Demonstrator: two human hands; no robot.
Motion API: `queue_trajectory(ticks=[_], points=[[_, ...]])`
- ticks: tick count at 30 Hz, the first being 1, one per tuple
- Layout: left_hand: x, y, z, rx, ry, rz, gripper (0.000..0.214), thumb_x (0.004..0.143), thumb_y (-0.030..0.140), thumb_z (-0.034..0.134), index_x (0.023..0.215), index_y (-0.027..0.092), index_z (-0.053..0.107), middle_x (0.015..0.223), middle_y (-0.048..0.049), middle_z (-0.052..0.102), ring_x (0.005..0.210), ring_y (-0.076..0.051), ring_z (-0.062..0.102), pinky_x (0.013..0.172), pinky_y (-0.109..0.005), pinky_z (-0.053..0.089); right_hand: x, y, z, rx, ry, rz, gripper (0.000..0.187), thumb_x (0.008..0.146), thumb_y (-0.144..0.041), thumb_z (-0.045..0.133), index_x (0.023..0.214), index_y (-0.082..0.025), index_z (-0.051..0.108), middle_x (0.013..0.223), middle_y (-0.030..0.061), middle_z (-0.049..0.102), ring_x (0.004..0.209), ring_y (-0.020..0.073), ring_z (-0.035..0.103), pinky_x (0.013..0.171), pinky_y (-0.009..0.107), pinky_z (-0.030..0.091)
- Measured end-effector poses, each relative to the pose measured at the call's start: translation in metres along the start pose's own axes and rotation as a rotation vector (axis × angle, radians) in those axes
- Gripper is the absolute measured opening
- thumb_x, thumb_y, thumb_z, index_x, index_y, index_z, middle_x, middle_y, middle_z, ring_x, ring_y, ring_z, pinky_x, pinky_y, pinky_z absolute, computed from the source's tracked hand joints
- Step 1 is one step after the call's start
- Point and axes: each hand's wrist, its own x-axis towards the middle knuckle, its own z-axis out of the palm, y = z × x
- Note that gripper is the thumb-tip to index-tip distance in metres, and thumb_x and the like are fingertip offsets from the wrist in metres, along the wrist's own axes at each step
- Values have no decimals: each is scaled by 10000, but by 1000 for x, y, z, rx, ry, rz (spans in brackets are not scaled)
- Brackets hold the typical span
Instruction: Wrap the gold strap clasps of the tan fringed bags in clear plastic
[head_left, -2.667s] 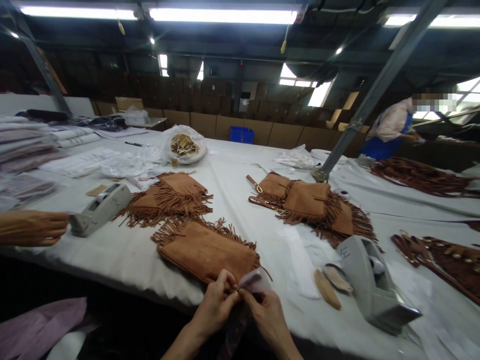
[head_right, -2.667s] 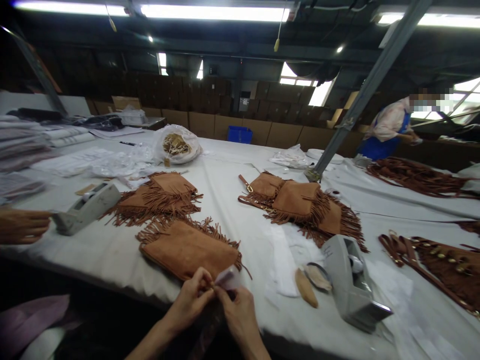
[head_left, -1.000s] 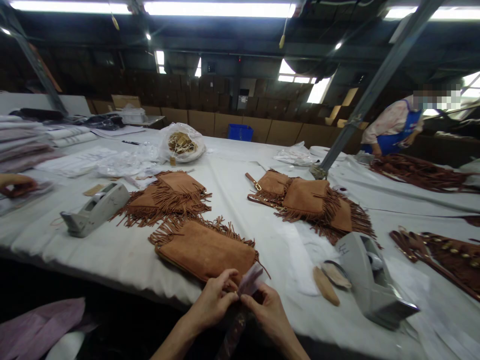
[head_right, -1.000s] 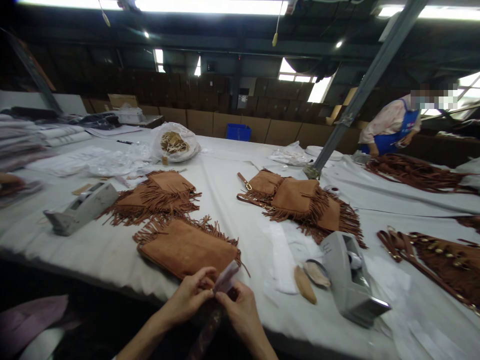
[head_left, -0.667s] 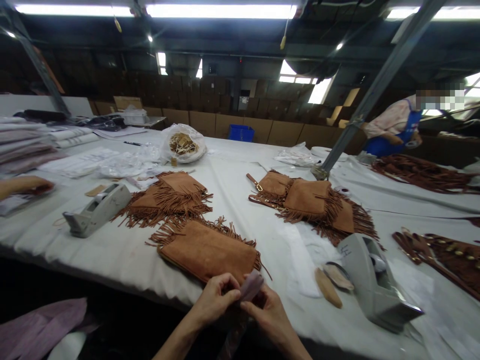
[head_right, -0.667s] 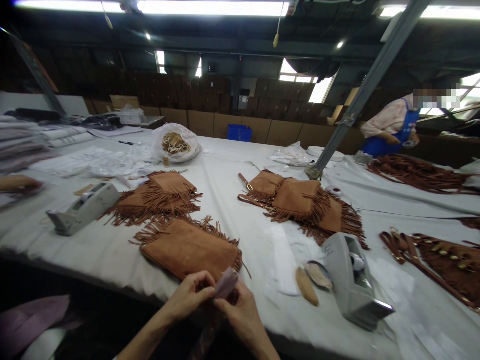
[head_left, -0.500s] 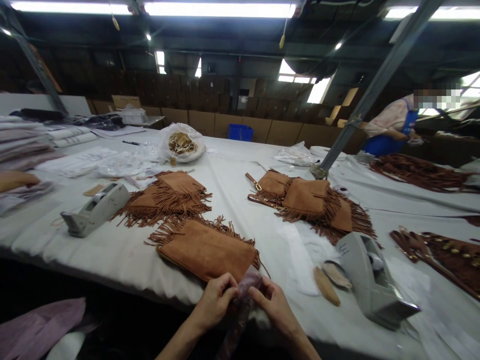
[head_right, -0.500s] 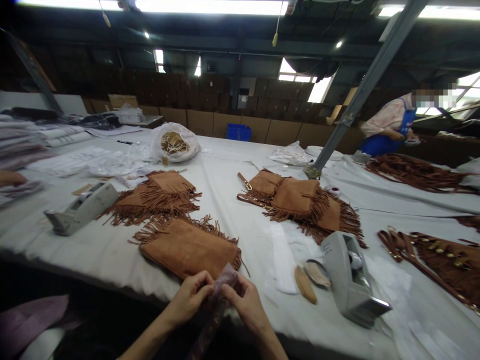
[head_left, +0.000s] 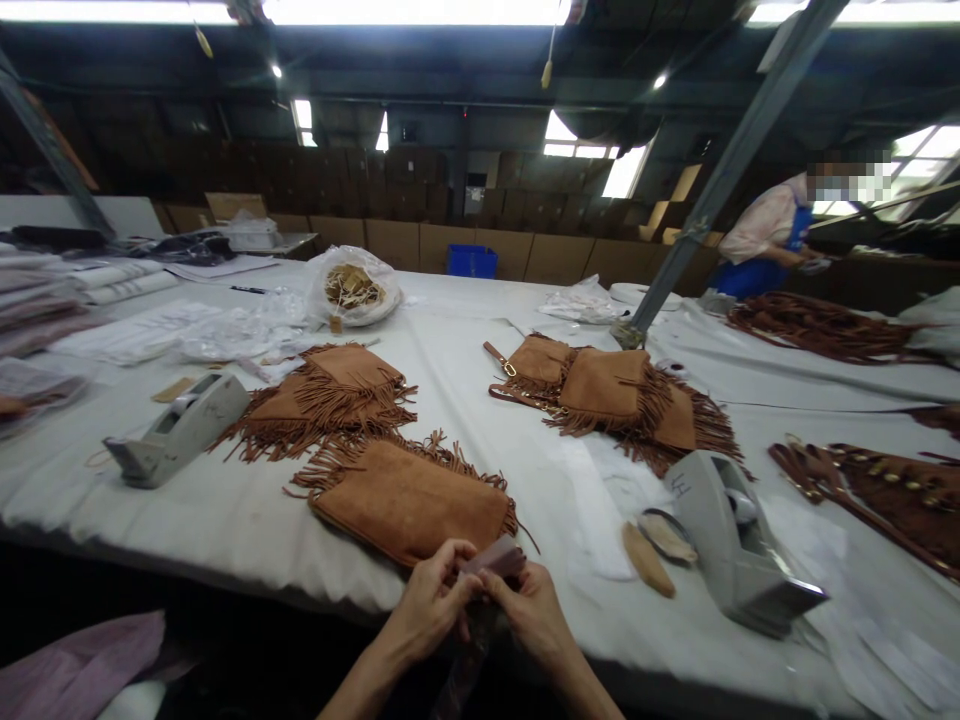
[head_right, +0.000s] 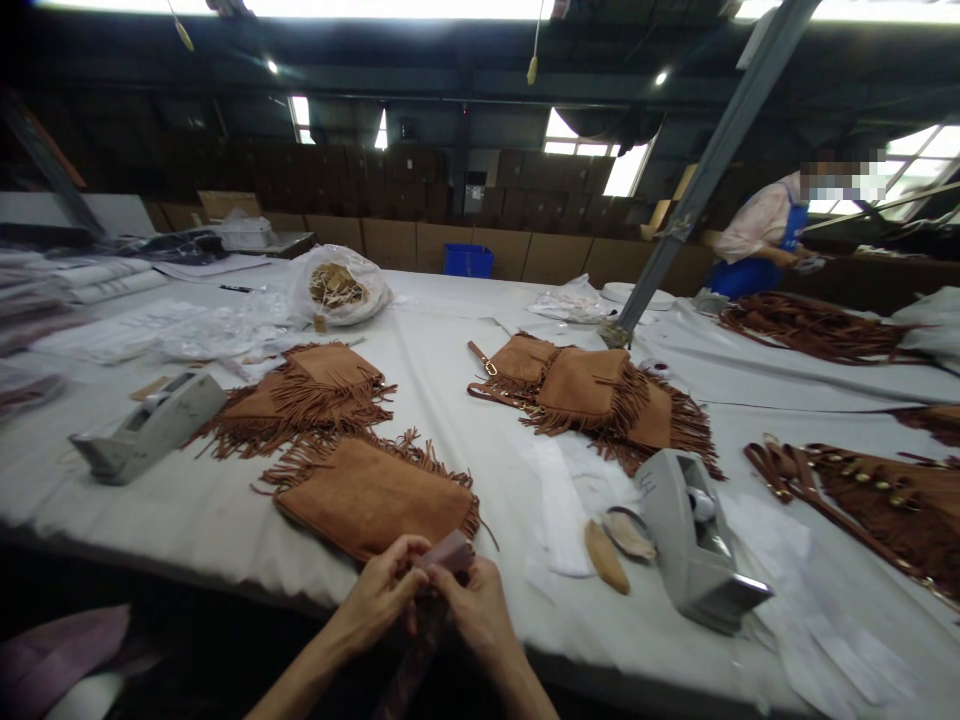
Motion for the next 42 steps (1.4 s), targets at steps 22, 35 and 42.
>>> queue_trajectory(ticks=[22,35,42], points=[[2,-1,8,-92,54,-10,222,824,353,602,858,134,584,702,-18,663,526,-93,547,469,-178,410,4,11,-4,-14,3,2,244,711,-371,647,629,-152,575,469,-58,469,432,68,373,429,203,268],[-8,0,15,105,145,159,122,850,258,546,934,177,584,788,-12,655,704,-148,599,639,-218,444,11,21,1,11,128,30,82,659,-261,531,629,-185,521,422,-81,464,347,56,343,371,195,225],[-11,-5,16,171,174,231,217,877,291,512,790,180,677,731,-37,681,680,-165,611,648,-241,450,8,21,5,206,124,50,108,633,-248,550,712,-192,502,456,-81,514,328,45,335,346,165,205]])
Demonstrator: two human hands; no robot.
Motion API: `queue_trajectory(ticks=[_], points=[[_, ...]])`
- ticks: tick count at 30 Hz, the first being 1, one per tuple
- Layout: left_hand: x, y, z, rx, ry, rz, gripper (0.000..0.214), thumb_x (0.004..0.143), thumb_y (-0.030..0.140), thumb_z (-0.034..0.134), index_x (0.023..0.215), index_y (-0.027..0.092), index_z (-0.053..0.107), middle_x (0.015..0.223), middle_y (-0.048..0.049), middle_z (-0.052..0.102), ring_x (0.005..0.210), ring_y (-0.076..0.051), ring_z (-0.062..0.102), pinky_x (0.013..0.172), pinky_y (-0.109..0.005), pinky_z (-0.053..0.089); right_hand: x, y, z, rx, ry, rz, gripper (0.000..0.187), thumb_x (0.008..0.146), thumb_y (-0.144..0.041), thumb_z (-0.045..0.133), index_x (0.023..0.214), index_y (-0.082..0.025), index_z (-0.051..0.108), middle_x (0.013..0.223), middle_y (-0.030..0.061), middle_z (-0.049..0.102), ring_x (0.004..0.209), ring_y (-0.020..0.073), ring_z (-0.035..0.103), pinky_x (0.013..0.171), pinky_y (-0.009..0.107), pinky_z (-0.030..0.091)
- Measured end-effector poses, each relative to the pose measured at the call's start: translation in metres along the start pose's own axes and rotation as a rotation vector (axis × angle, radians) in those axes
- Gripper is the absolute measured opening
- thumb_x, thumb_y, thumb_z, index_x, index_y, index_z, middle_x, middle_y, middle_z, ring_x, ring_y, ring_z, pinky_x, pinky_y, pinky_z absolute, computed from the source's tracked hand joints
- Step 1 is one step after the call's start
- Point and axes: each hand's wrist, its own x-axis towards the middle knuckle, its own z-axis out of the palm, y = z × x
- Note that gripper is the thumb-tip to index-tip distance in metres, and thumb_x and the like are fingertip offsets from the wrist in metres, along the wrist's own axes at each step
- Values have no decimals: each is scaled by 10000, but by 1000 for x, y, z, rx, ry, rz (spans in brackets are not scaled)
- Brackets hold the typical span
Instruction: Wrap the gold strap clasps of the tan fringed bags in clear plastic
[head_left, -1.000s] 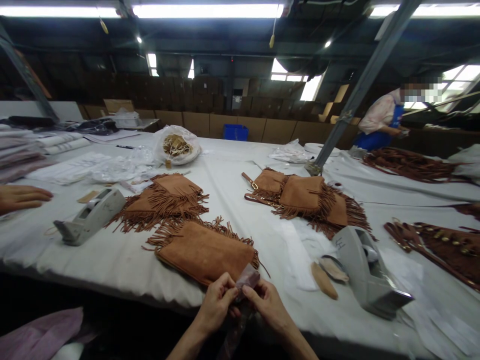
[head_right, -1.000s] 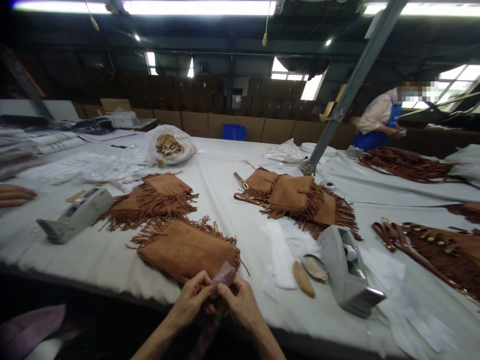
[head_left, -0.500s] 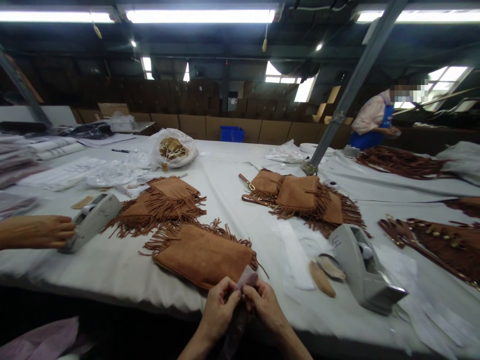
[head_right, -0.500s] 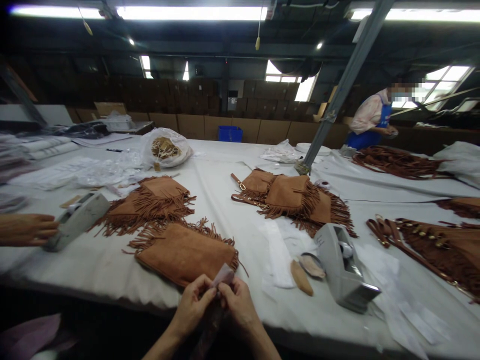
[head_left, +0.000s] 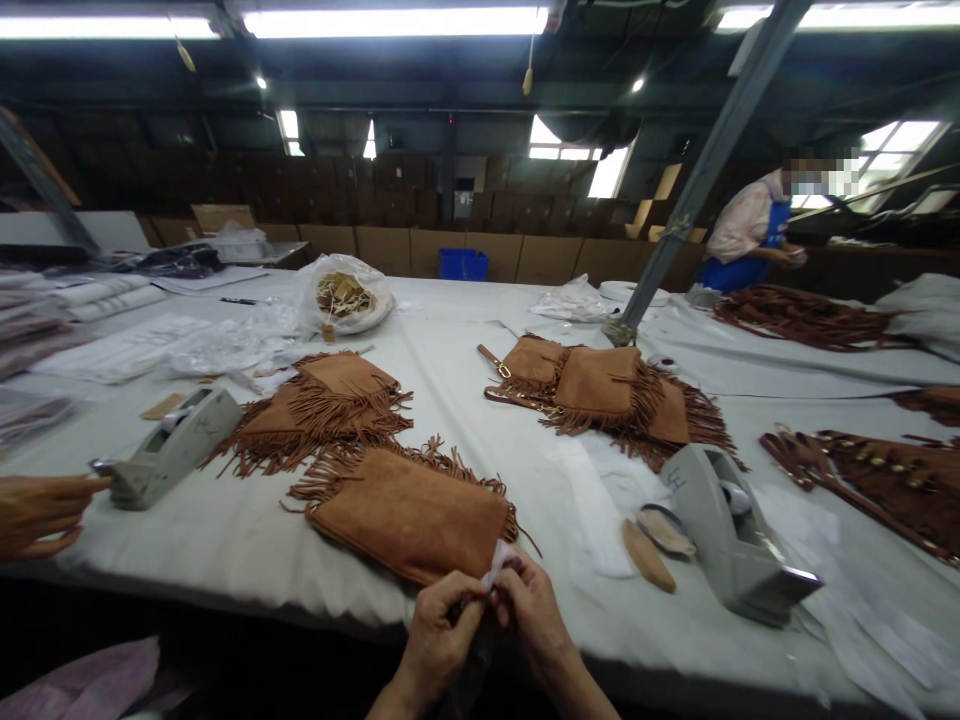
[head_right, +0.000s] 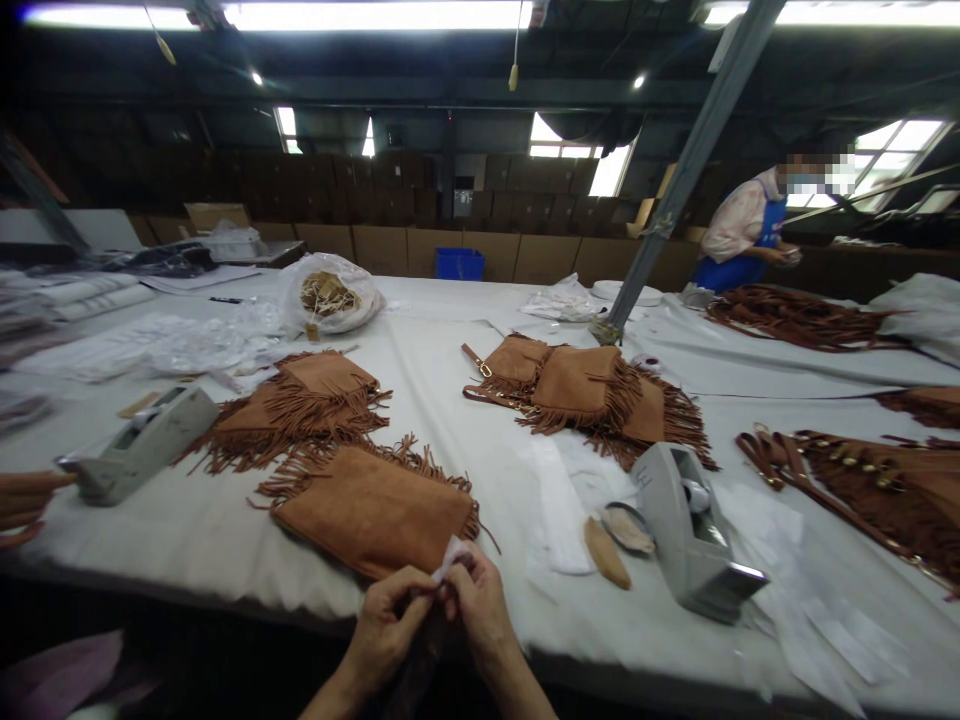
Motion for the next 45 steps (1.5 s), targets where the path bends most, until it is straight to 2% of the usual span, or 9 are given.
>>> queue_trajectory(ticks=[6,12,15,18,20,27,38,41,45], points=[[4,3,0,-35,-14,4,231,871,307,531,763,199,703,737,-46,714,676,-182,644,654,-260,479,-1,-2,-1,201,-30,72,163,677,-291,584,757,-202,473,457,-59,549,332,56,365,342,145,209],[5,1,-3,6,-6,19,224,869,274,525,771,199,712,742,-40,705,673,-170,634,639,-244,459,-5,-12,-14,334,-180,178,288,655,-261,673,675,-211,390,536,-29,609,406,58,448,394,130,282],[4,-1,-3,46,3,20,215,857,269,533,764,190,710,715,-40,688,652,-166,616,618,-242,444,-6,-16,-16,347,-145,209,285,715,-383,658,885,-220,498,575,-21,625,426,77,490,421,150,331],[4,-1,-3,56,2,18,219,856,265,525,763,186,706,714,-43,687,655,-170,616,621,-247,444,-7,-15,-13,262,-50,171,593,693,-505,692,1168,-242,452,689,-18,642,498,103,551,436,174,364],[3,1,-3,45,-15,24,233,864,271,514,756,186,702,734,-49,696,676,-174,625,644,-254,453,-7,-13,-9,155,-24,98,702,599,-435,794,1179,-222,460,698,-28,633,516,105,556,437,180,366],[2,9,-5,-184,-27,-163,257,858,419,528,941,184,587,791,-36,694,696,-158,626,616,-225,460,-5,-18,-4,17,-4,-30,572,559,-296,819,1052,-176,555,577,-74,581,468,88,529,495,212,427],[5,0,2,-14,9,-194,345,775,502,597,705,164,600,624,-4,637,569,-129,546,523,-196,404,-5,0,-10,-4,1,-32,558,561,-410,815,1002,-166,576,556,-50,609,449,107,547,462,216,409],[-4,-10,4,0,7,-225,391,750,557,600,721,168,627,607,9,634,553,-131,555,525,-196,429,-8,-12,-30,-117,100,-92,552,655,-526,719,1030,-137,604,529,-21,618,446,130,565,456,230,410],[-8,-23,5,-33,30,-286,472,676,662,606,713,192,633,577,24,649,512,-139,579,489,-191,457,-23,-65,-115,-321,608,-396,498,703,-558,647,987,-149,659,670,38,679,593,174,621,599,296,491]])
